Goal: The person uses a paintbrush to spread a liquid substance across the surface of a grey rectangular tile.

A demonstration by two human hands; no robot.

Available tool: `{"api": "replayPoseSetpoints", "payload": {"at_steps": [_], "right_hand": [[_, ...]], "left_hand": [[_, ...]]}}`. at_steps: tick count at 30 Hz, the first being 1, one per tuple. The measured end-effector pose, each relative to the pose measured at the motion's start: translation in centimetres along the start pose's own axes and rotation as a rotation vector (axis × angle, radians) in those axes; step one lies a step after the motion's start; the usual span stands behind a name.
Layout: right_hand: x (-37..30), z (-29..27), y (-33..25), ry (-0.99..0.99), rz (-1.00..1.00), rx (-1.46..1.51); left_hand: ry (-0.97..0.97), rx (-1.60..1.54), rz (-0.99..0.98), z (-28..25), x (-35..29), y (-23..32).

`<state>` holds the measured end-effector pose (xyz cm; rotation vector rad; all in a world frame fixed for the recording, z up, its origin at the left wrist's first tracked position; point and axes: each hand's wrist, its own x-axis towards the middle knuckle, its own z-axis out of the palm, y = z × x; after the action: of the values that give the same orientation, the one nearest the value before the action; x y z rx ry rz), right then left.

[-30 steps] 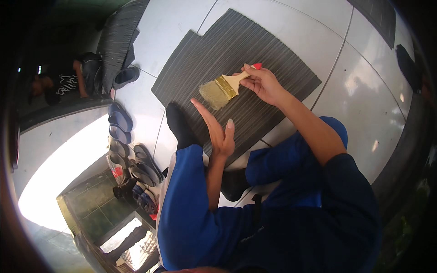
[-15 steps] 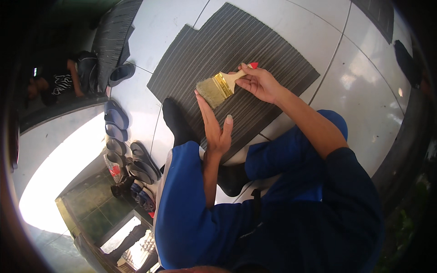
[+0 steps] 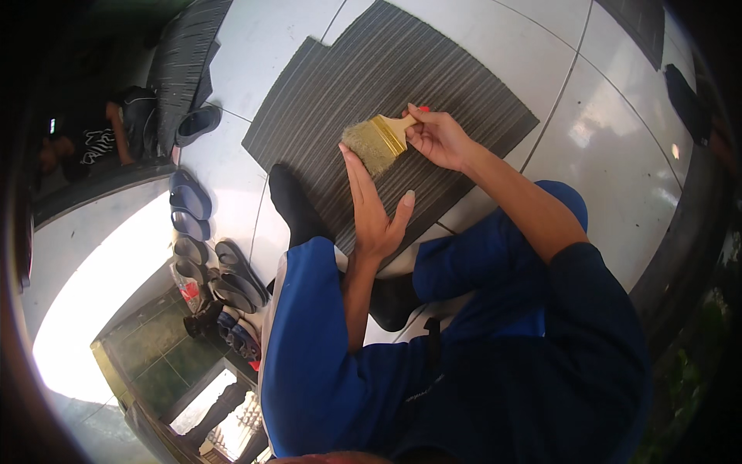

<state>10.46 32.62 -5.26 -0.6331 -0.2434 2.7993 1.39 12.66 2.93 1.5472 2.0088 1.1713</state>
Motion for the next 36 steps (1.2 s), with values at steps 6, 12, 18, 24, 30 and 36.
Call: {"api": "replayPoseSetpoints", "payload": {"at_steps": [6,12,18,24,30,36], "right_hand": [[0.4,-0.5,0.3,0.034,0.013,0.068],[0.3,-0.2,0.5,0.053,0.01,0.086],[0.4,-0.3,0.7,0.067,0.004,0.066],[0.5,-0.6,0.7,0.041,0.022,0.09],[0.8,-0.5,0.7,0.038,-0.014,0.069],[0.3,0.8,0.2,0.021,0.019,-0.215]], "left_hand": [[-0.025,-0.058,0.021,0.5,0.2,0.1],[-0.014,-0.062,0.018,0.5,0.4,0.1],[-0.025,-0.105,-0.018,0.8,0.0,-0.3],[-0.025,-0.213,-0.034,0.7,0.1,-0.1],[-0.034,-0.212,-0.048,0.7,-0.4,-0.1],[0.016,-0.32,-0.299,1.2,-2.8,-0.8]]}}
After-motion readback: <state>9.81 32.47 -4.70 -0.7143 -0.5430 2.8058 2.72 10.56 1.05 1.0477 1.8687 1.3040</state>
